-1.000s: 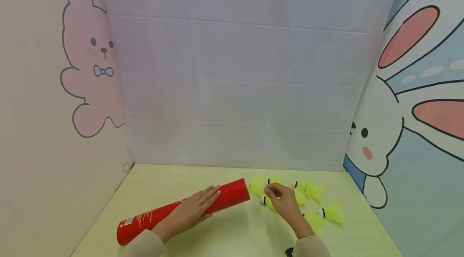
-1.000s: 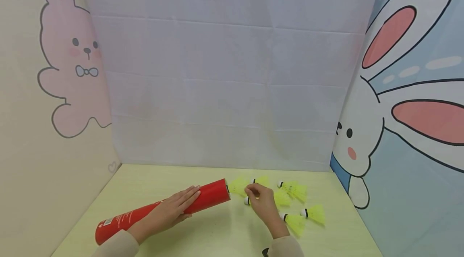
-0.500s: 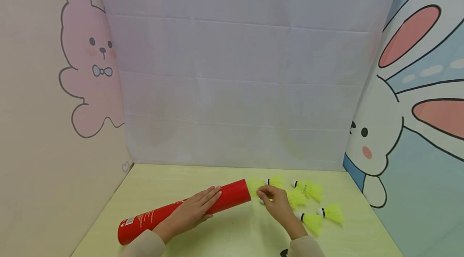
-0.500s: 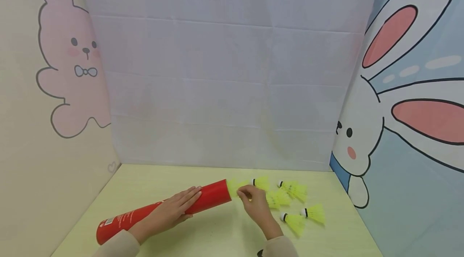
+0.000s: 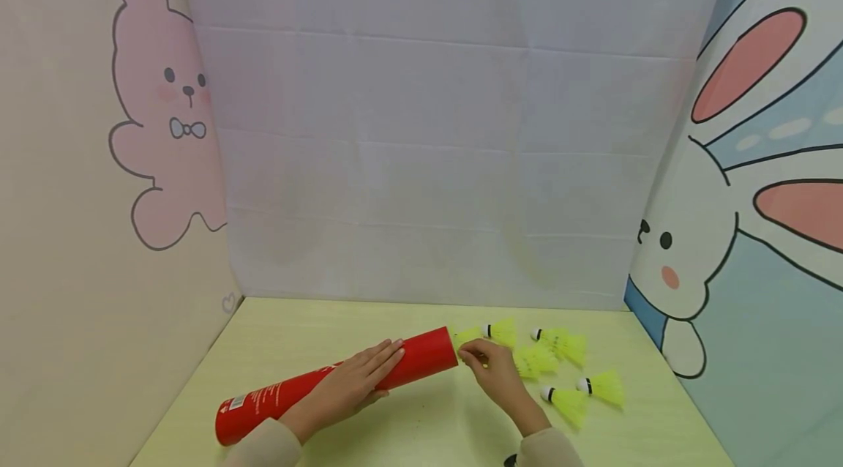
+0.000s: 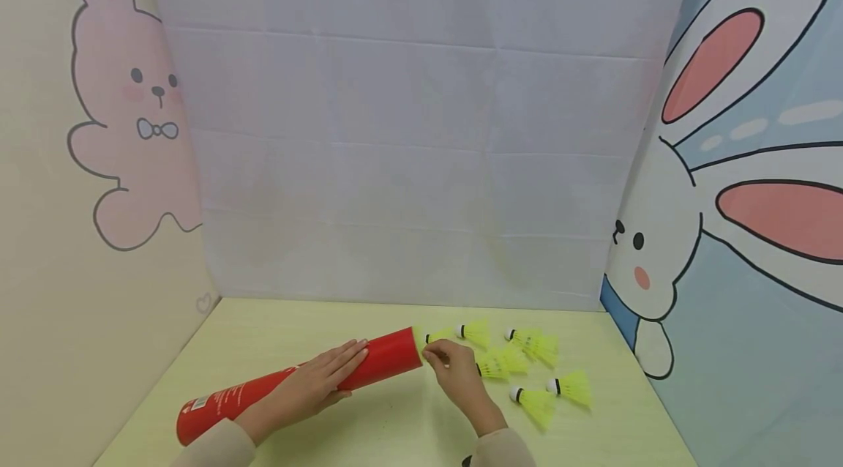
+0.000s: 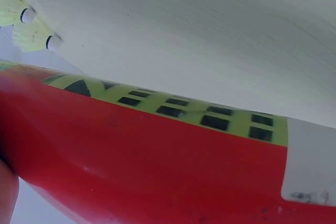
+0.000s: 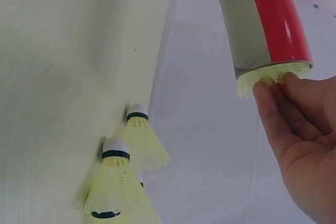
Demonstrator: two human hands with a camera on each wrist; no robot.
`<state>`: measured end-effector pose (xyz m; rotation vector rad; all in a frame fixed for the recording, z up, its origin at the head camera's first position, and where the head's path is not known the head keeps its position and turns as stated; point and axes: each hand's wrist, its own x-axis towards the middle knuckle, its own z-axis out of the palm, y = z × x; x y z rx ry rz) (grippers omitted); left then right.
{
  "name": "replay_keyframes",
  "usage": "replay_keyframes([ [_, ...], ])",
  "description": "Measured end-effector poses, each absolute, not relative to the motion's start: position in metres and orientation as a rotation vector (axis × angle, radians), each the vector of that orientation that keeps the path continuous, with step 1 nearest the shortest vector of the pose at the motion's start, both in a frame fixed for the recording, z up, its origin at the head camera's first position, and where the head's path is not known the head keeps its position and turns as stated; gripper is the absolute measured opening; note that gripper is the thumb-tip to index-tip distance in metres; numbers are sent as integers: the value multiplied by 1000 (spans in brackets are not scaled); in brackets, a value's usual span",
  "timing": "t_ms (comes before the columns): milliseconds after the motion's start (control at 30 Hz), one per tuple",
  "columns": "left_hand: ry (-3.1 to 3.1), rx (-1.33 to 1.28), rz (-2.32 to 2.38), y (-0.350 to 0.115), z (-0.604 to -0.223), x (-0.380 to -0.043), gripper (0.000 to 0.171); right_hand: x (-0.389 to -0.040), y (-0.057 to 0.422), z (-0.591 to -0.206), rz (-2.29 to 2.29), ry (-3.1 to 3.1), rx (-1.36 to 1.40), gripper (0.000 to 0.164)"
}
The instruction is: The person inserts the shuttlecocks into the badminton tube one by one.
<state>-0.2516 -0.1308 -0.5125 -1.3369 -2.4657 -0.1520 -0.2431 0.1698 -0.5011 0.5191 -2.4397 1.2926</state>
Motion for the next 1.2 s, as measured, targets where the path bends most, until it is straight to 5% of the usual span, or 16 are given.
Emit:
replay_keyframes([
  [1200,-2504,-1349,-158,-133,-519,-254,91,-246,164,-501,1292,-2545,612,10],
])
